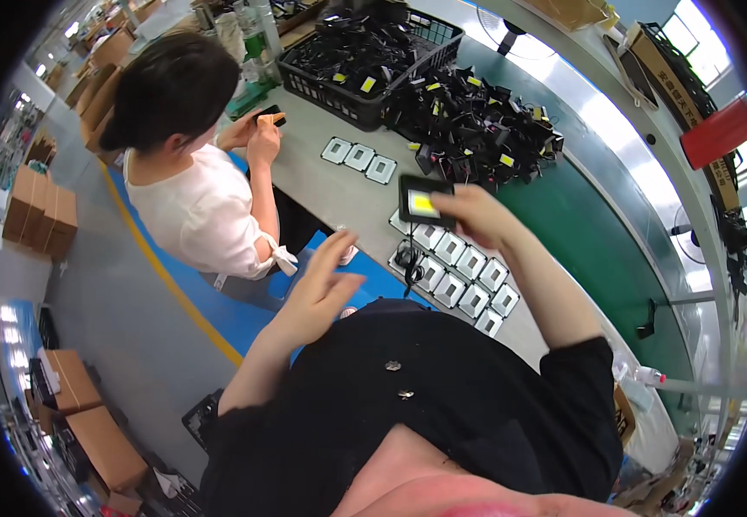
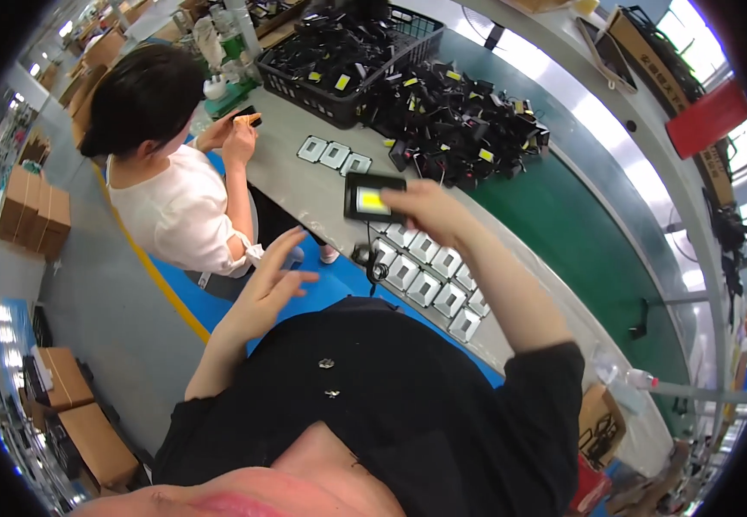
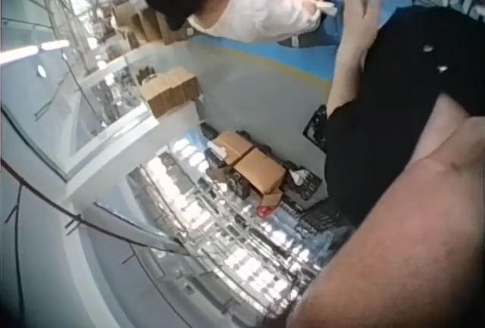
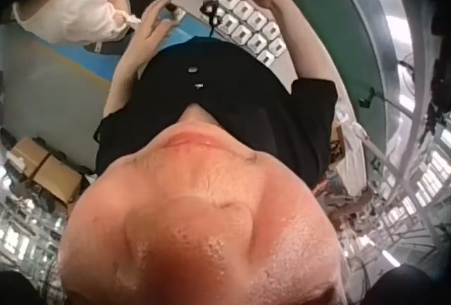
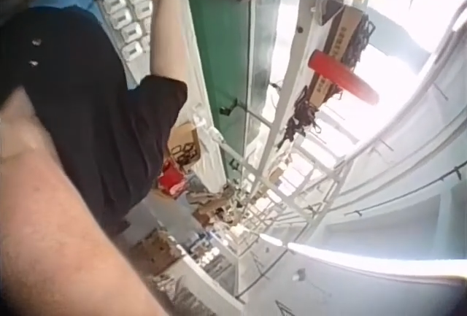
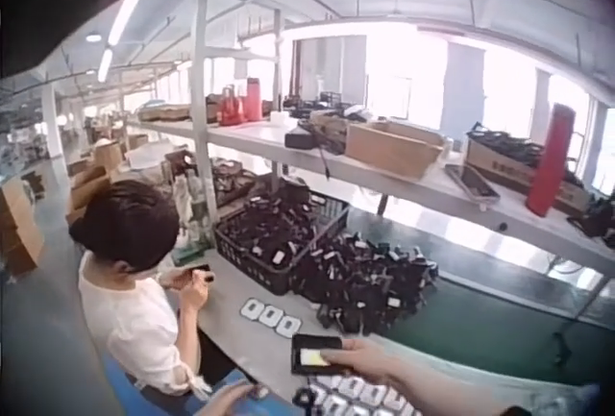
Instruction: Assembling LED light components by placing LED panels into plastic housings.
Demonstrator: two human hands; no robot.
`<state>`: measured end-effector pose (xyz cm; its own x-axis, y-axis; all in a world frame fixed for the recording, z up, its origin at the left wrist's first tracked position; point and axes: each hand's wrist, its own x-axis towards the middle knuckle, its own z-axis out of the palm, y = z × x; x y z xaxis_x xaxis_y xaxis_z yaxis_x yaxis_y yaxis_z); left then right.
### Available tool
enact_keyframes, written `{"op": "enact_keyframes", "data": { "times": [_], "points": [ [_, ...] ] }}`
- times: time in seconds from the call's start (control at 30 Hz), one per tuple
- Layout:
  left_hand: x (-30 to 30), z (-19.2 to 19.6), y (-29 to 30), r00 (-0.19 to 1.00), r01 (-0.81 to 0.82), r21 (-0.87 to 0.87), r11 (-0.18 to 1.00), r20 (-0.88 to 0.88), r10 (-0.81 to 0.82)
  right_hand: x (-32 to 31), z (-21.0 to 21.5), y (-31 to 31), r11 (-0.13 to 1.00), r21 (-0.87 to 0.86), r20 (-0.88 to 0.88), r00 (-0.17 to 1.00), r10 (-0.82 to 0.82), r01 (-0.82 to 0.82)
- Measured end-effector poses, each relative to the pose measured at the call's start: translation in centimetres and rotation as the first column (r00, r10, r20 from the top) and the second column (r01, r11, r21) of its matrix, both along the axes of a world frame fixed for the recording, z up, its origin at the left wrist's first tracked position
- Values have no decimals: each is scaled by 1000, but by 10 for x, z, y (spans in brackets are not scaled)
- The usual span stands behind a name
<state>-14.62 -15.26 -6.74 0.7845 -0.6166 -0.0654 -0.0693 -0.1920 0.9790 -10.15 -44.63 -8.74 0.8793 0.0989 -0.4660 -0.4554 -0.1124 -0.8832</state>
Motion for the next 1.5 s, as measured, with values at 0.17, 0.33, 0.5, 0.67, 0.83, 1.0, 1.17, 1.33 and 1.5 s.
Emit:
{"op": "enact_keyframes", "data": {
  "times": [0.17,0.33,0.5,0.67,0.83,1.0,1.17,1.33,1.5],
  "points": [
    [-13,-34,63,966,-185,55,981,-173,192,141,38,13,971,84,397,886,-240,225],
    [5,-48,86,943,-304,66,951,-122,310,255,-3,24,988,118,532,834,-149,101],
    [21,-50,100,897,-397,177,901,-135,422,205,-147,15,720,-583,697,687,205,377],
    [35,-42,80,869,-356,378,854,-202,452,118,-205,-155,470,-731,294,850,-438,495],
    [21,-77,57,833,-227,441,868,-374,408,74,-210,-284,270,-886,112,738,-665,378],
    [6,-97,13,858,-151,529,835,-349,377,106,-211,-344,289,-915,83,830,-551,283],
    [2,-105,-24,877,-102,540,836,-348,332,122,-239,-382,255,-960,-19,883,-470,115],
    [2,-100,-51,871,-102,542,834,-357,338,81,-217,-369,130,-980,77,893,-444,150],
    [15,-94,-65,912,-51,505,862,-329,246,-1,-186,-378,175,-859,412,852,-324,482]
  ]
}}
